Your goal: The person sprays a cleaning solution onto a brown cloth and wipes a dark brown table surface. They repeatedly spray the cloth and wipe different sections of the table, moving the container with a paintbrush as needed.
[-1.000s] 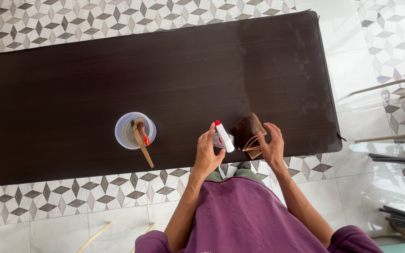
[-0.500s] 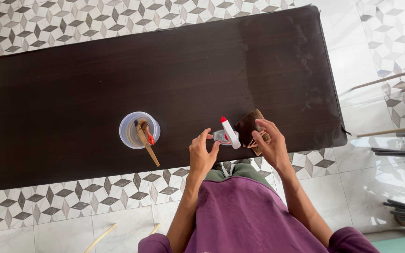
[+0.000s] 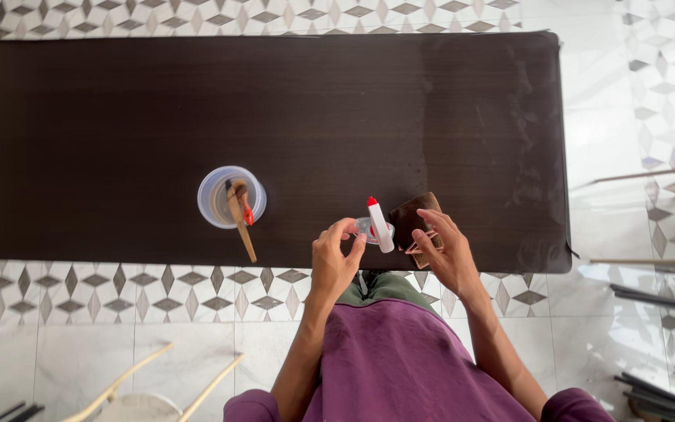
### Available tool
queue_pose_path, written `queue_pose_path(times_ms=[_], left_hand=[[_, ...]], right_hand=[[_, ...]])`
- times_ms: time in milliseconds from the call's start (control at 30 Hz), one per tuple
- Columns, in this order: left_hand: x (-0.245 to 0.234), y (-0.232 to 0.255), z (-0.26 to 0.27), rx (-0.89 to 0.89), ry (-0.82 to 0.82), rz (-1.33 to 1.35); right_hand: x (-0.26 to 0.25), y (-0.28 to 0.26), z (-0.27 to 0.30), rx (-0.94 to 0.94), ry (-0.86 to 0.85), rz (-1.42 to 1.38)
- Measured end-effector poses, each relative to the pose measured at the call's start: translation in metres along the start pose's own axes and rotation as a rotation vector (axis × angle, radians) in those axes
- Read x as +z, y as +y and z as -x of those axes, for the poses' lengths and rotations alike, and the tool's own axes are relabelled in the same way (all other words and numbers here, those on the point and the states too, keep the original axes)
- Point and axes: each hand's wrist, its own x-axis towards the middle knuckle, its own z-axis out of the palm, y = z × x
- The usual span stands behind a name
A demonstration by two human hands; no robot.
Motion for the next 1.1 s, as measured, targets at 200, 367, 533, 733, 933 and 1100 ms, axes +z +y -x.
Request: queue_pose_path(times_ms=[200,367,533,733,933,1100], left_hand=[[0.011,0.015,-0.001,-0.067,0.03,0.033],[0.015,0.019,0.0,-0.049,0.072,0.017],[0.011,0.021,-0.005,-0.03,0.102,0.029],[-0.009,0.014,-0.01,-0.015,0.116,0.016],[-0.054,-0.011,-0.021,-0.01,0.101,0.009],[-0.109,-0.044,-0.037,-0.007,0.078,0.018]], right_hand=[[-0.013,0.008,-0.01,0.009,-0.041,-0.025],[-0.022,0.016,-0.018,-0.062,-0.075,-0.098],[-0.024,0.008,-0.022,-0.053,-0.093,-0.158],[-0.016,-0.023,-0.025,-0.158,0.006,-0.026],[0.022,-0.068,-0.026,-0.285,0.144,0.083],[0.073,-0.111,-0.028,-0.228,0.22,0.067]])
